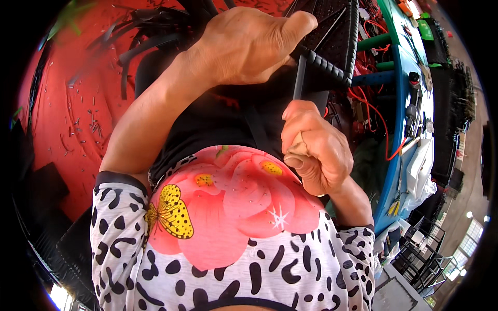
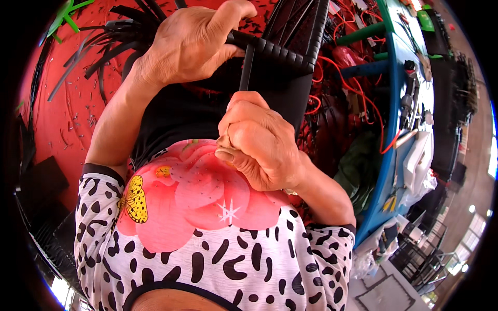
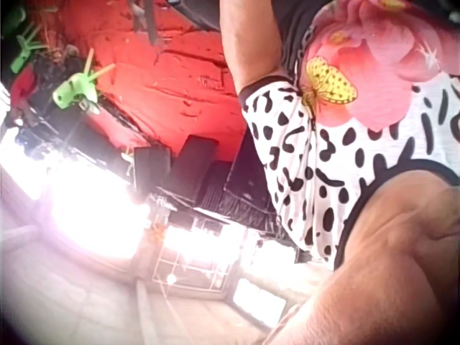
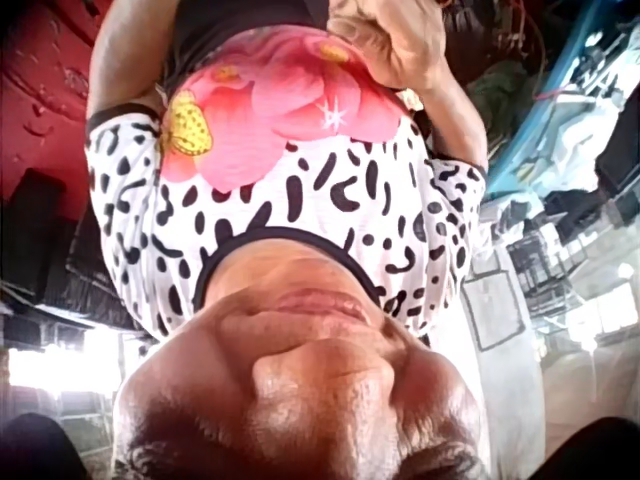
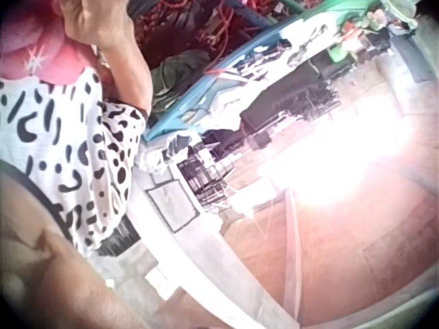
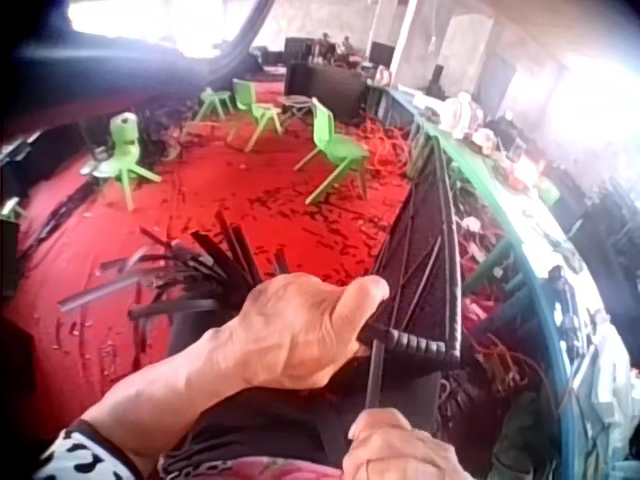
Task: The person weaves and secures black strips onto a furniture frame by hand and using a nail gun, pliers, and a hammer.
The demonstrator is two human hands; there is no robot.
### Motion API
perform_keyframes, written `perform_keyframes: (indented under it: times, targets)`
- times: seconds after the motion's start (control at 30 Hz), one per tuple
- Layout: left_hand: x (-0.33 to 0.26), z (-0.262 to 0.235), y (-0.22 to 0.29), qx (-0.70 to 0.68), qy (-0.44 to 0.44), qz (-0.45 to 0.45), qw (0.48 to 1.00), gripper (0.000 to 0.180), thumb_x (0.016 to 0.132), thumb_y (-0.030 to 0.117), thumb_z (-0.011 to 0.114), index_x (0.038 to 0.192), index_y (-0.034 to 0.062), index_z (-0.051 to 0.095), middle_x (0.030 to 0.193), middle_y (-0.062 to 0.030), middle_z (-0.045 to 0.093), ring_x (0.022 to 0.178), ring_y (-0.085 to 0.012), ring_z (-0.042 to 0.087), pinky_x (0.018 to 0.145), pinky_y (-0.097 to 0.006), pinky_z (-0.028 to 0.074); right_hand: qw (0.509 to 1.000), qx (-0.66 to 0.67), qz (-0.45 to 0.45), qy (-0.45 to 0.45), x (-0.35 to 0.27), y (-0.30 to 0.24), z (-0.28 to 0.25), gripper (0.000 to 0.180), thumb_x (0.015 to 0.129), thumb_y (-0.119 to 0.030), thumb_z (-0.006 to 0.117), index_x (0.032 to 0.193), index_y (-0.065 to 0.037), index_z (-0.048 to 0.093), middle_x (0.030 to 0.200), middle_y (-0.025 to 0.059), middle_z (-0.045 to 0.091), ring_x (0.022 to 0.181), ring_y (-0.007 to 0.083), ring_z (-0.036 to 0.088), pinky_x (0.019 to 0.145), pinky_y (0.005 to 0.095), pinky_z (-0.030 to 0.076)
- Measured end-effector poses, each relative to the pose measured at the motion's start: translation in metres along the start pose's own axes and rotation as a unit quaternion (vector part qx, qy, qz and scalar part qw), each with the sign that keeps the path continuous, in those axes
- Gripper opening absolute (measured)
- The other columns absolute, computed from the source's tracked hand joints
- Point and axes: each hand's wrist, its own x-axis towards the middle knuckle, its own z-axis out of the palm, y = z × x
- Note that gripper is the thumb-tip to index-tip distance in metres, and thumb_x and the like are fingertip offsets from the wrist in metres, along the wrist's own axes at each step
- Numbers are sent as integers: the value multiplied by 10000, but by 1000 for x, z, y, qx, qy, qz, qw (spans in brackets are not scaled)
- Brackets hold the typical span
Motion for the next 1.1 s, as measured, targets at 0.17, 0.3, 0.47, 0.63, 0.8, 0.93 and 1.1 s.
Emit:
perform_keyframes:
  times: [0.17,0.3,0.47,0.63,0.8,0.93,1.1]
  targets:
    - [-1,-6,3,-1,-27,14,1000,406,728,121,655,1067,55,441,606,-87,497,525,-303,554,432,-414,413,999,26,24,38,-16,10,23,172,835,-81,628,771,1,491,706,113,543,570,239,479,691,449,461]
    - [-2,-4,-3,-15,-1,88,996,323,739,129,649,1018,92,492,680,-87,505,570,-283,561,460,-394,428,997,-20,25,65,-21,40,36,140,778,-20,619,719,-17,493,681,103,526,599,252,514,678,392,458]
    - [-2,-9,-6,-7,8,110,994,265,758,170,653,993,110,545,737,-88,529,608,-279,578,484,-384,448,994,-68,2,81,-21,52,31,179,746,-22,647,685,-32,480,671,98,511,623,276,531,649,365,456]
    - [-1,-8,-4,-33,-37,44,998,214,784,195,653,975,110,608,802,-84,575,718,-287,612,573,-400,486,985,32,60,156,-25,30,16,188,751,-86,673,809,9,520,802,139,556,710,243,556,737,348,455]
    - [-2,-7,-5,-32,-32,47,998,204,785,190,651,966,101,618,802,-89,574,738,-286,612,596,-395,488,907,102,301,277,-33,17,23,200,829,-102,628,952,30,541,901,87,553,820,141,517,768,277,429]
    - [-4,-8,-5,-46,-24,43,998,183,785,179,647,945,93,627,797,-94,575,735,-287,611,592,-398,484,826,252,464,197,-28,11,25,113,855,-86,631,898,18,625,803,22,583,600,23,454,509,163,328]
    - [-5,-9,-5,-63,-9,49,997,173,775,166,643,928,86,624,771,-92,575,726,-286,611,588,-395,483,805,469,325,161,-2,6,-17,128,803,-44,663,899,33,628,883,108,620,544,76,485,456,198,372]
